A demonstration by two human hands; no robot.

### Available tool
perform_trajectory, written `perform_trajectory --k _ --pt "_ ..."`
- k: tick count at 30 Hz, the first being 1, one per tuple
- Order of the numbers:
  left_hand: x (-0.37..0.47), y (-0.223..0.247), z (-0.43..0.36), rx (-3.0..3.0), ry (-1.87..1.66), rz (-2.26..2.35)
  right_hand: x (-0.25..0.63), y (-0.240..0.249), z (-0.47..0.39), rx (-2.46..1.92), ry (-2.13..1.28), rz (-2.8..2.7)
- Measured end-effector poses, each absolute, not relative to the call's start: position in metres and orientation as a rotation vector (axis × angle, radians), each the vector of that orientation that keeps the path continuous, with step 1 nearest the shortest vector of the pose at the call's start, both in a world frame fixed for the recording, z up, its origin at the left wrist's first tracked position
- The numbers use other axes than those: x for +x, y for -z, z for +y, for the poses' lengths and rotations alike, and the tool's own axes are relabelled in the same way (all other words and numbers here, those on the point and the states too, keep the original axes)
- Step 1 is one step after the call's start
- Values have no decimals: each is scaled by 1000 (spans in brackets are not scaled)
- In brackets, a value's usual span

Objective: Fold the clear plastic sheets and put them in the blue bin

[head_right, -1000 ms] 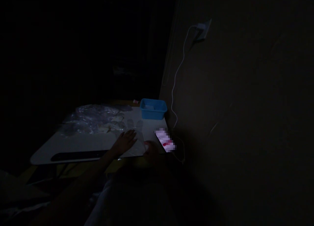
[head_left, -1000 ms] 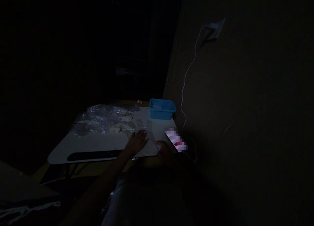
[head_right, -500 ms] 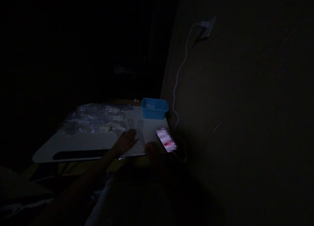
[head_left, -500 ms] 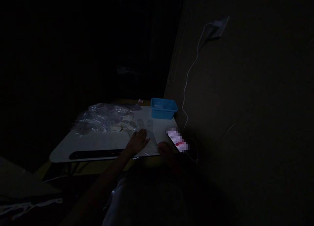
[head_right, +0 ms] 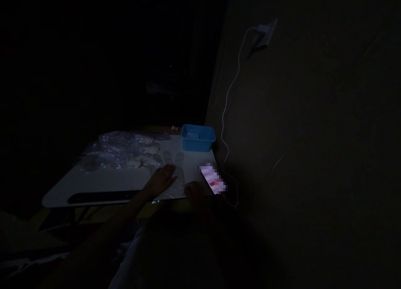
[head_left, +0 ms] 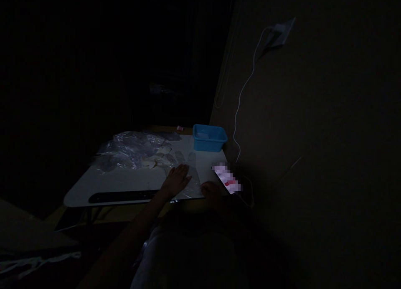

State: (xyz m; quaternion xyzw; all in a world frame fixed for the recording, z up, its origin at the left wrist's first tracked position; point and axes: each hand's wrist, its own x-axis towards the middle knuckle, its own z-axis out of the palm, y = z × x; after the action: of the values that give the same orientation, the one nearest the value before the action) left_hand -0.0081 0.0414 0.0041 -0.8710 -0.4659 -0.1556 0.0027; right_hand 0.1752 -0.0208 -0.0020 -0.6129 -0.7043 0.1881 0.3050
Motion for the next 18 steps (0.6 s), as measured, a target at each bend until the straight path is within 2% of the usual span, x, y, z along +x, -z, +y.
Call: perform_trajectory --k 18 --pt "-8 -5 42 -2748 424 -1434 171 -7 0 -1716 -493 -1880"
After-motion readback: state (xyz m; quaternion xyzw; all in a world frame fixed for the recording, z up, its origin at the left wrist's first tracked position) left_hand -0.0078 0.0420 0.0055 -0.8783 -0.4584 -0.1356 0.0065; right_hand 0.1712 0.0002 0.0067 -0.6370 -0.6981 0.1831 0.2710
